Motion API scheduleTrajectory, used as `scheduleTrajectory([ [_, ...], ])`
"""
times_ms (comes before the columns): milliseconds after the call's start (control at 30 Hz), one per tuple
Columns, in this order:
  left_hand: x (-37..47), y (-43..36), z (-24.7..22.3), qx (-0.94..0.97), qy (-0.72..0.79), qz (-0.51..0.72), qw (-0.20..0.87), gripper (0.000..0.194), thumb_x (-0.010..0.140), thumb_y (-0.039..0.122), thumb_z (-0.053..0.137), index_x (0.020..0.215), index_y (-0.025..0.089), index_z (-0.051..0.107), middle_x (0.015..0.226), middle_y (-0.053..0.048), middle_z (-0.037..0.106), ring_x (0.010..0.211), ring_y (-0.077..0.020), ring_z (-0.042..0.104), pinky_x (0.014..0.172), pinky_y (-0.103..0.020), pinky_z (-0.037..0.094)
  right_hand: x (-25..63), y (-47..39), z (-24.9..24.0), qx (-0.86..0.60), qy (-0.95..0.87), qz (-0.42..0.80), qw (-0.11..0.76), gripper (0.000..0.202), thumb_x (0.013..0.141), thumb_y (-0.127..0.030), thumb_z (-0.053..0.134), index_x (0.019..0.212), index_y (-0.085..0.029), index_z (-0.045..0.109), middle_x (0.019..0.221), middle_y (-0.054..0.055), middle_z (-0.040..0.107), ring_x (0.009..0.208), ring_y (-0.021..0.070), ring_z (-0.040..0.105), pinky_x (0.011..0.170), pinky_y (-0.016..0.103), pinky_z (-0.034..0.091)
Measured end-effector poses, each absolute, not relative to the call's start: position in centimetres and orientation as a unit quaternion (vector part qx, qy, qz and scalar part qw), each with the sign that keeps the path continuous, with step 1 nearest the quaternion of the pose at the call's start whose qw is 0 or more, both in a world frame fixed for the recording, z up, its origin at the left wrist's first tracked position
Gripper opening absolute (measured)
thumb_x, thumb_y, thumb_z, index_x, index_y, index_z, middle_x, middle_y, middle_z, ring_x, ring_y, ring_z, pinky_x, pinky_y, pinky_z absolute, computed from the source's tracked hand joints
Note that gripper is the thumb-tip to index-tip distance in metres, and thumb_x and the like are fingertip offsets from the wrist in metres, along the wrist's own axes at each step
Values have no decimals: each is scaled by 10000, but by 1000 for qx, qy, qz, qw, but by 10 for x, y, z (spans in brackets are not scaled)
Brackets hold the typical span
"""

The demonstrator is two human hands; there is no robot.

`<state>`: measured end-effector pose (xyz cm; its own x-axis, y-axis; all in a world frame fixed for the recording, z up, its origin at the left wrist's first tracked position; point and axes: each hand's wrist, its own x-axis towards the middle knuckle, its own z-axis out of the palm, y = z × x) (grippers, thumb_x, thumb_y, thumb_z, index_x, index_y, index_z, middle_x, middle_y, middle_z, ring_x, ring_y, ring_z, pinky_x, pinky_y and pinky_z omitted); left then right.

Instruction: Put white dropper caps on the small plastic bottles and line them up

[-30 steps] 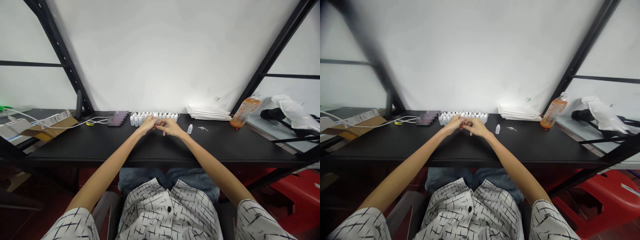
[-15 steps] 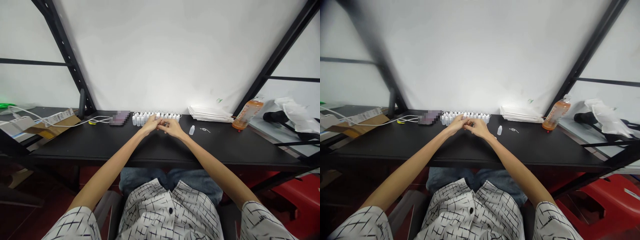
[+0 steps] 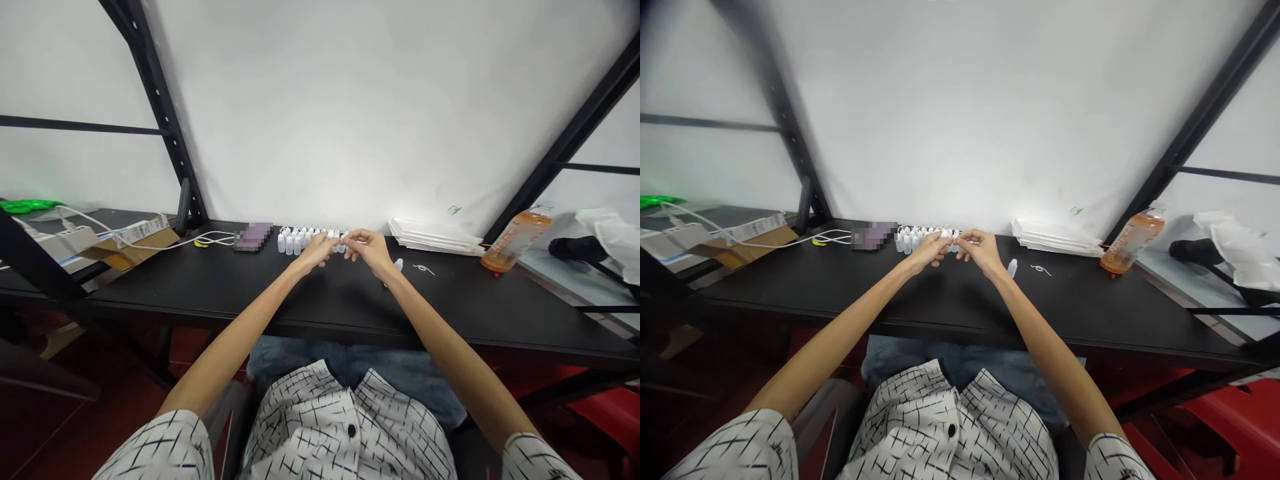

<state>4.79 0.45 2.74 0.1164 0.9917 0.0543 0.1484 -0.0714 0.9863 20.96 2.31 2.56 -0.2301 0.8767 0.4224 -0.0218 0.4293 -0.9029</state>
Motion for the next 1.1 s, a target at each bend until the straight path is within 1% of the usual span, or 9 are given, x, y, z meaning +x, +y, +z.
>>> scheduleTrajectory([
  [67,47,4,27,590,488,437,472,270,900,445,576,914,205,454,629,68,369,460,-55,301,427,-184,215,210,22,28,-321,-646,436,538,400,574,-451,872,730,-135,683,690,39,671,469,132,624,404,215,430],
  [167,46,6,25,605,489,421,466,397,917,595,491,864,203,457,617,63,358,445,-56,298,415,-187,219,212,21,31,-321,-629,442,553,399,553,-445,875,727,-138,687,671,33,666,476,129,617,403,215,435],
  [233,46,7,24,616,503,408,448,432,923,628,449,853,202,471,604,61,353,433,-60,299,406,-190,212,214,22,32,-324,-624,437,561,400,548,-445,871,734,-139,693,691,39,675,487,125,613,405,216,437],
  [300,47,6,23,632,508,399,428,404,929,596,453,850,201,485,592,60,348,426,-64,309,402,-192,207,215,24,33,-330,-623,428,565,393,553,-440,866,746,-139,701,699,42,677,496,122,605,403,216,433],
  [400,49,4,23,665,474,394,421,325,924,515,488,842,201,498,586,58,352,442,-74,346,415,-194,227,217,27,31,-337,-626,415,568,371,566,-423,855,757,-139,714,643,27,650,499,119,583,398,214,425],
  [467,51,3,24,684,451,400,411,302,905,490,520,835,196,511,588,57,364,467,-78,362,437,-196,247,218,29,30,-338,-629,412,566,353,574,-413,848,753,-139,718,598,17,629,493,119,569,400,218,428],
  [600,51,2,26,701,444,419,368,335,869,511,552,815,181,534,589,57,389,509,-81,348,491,-207,267,218,32,28,-330,-630,425,561,340,590,-397,837,775,-132,731,547,13,611,495,128,564,421,235,452],
  [767,49,2,26,711,443,426,343,368,864,541,533,795,180,540,597,54,398,541,-93,356,527,-222,279,218,32,27,-329,-635,426,555,333,597,-396,831,775,-130,739,554,15,608,499,127,552,417,240,457],
  [1100,50,2,27,709,447,432,333,397,846,568,542,780,177,569,592,51,382,551,-104,362,526,-237,282,218,29,29,-322,-646,428,545,361,582,-445,849,727,-143,712,691,37,635,532,123,572,407,232,454],
])
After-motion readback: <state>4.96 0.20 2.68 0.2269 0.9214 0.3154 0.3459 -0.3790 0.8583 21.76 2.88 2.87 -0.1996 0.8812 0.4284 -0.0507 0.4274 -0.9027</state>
